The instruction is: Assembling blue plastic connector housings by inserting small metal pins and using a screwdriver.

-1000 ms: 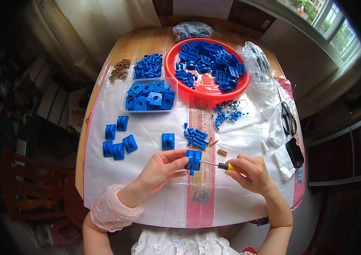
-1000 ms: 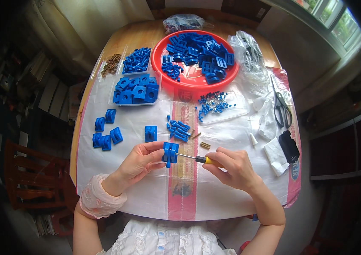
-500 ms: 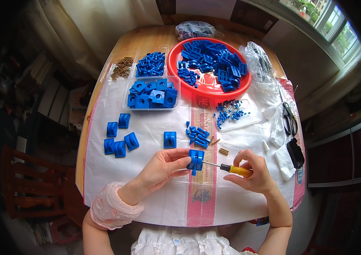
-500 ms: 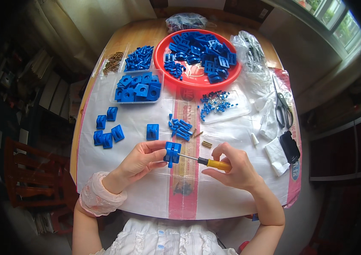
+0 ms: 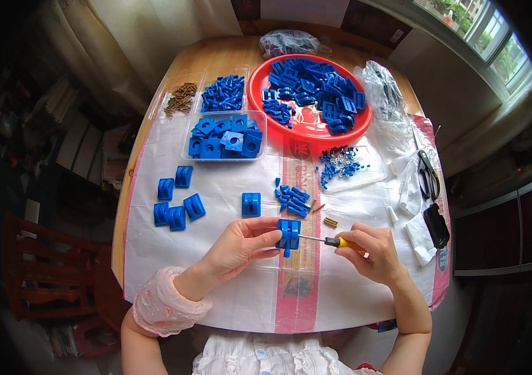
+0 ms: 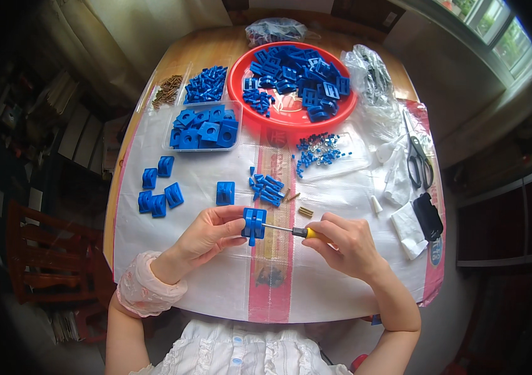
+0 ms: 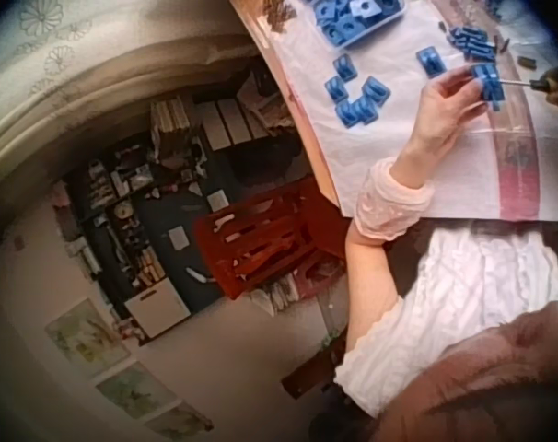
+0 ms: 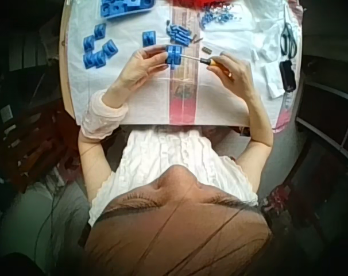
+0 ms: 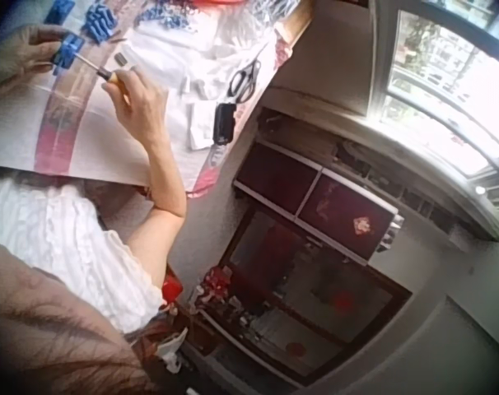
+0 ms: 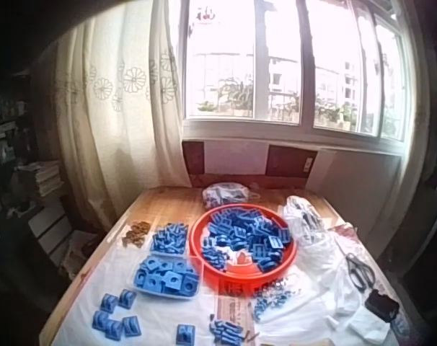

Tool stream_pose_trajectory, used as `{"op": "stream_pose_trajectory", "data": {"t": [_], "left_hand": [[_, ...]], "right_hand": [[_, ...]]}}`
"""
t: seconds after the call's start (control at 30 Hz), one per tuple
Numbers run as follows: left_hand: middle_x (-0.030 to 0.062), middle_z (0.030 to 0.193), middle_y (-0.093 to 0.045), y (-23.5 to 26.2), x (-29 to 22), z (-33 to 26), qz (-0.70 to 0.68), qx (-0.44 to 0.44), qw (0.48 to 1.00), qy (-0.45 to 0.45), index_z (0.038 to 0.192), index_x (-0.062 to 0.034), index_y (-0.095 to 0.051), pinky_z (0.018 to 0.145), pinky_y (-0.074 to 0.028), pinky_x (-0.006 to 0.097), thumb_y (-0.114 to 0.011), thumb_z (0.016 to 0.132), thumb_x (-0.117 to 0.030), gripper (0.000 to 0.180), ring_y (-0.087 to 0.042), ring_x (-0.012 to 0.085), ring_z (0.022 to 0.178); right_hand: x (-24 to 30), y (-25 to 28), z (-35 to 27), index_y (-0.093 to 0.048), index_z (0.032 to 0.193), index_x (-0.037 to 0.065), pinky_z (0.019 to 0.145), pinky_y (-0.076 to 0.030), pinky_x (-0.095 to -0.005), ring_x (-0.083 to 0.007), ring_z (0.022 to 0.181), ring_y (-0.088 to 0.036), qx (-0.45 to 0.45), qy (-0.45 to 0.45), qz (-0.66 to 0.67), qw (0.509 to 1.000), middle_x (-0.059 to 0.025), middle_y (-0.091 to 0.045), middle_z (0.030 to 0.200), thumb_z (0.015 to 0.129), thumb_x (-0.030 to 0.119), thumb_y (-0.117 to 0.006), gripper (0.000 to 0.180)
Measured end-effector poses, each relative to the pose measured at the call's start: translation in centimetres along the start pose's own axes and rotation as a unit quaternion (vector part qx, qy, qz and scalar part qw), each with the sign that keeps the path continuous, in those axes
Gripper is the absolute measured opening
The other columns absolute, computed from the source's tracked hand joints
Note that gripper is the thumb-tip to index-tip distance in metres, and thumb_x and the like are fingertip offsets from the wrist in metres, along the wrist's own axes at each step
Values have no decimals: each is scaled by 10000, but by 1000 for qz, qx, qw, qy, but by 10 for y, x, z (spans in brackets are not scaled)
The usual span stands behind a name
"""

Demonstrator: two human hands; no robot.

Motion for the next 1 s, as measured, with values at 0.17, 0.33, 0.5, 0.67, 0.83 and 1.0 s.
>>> {"op": "stream_pose_trajectory", "data": {"t": [0.17,0.33,0.5,0.67,0.83,1.0], "left_hand": [[70,1181,-744,-1,-1,0,12,0,1000,-1,1315,-55,-677,931,-601,317,-700,999,-127,325,-706,137,1077],[74,1181,-744,-1,-2,-1,15,2,1000,-4,1318,-51,-675,931,-603,320,-700,998,-130,331,-709,140,1076],[72,1176,-746,-3,-2,0,8,0,1000,2,1319,-49,-672,930,-605,316,-694,1003,-131,327,-712,141,1074],[74,1172,-747,-2,-1,0,12,0,1000,-1,1319,-44,-669,927,-609,316,-690,1005,-130,326,-712,141,1077],[85,1179,-743,-3,-3,-1,9,-7,1000,-3,1317,-39,-668,933,-614,330,-688,1005,-124,324,-713,151,1082],[65,1172,-746,-2,0,1,18,2,1000,-18,1322,-50,-667,881,-616,301,-722,983,-142,355,-718,135,1054]], "right_hand": [[3,2,2,-676,1035,43,534,-476,-337,-248,611,-639,23,9,-33,999,-69,-623,763,879,147,-783,216],[4,-1,-2,-626,1116,43,548,-507,-349,-233,642,-673,6,-37,56,998,-91,-623,775,845,116,-825,344],[2,0,-1,-622,1043,34,499,-491,-318,-205,609,-663,-34,27,53,998,-76,-627,774,791,68,-864,351],[5,4,0,-643,936,27,468,-457,-297,-187,559,-627,-48,58,12,997,-49,-594,728,771,59,-868,281],[9,4,-1,-654,913,20,459,-428,-314,-186,529,-608,-20,40,5,999,-50,-609,727,800,68,-845,227],[3,2,-2,-667,927,24,466,-424,-313,-191,522,-604,21,-10,60,998,-61,-615,714,861,96,-801,166]]}}
Point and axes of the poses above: each hand's wrist, its own z-axis towards the middle knuckle, its own y-axis out of the back of the hand, x = y × z, the point moved 4 cm from there along z, towards the middle knuckle
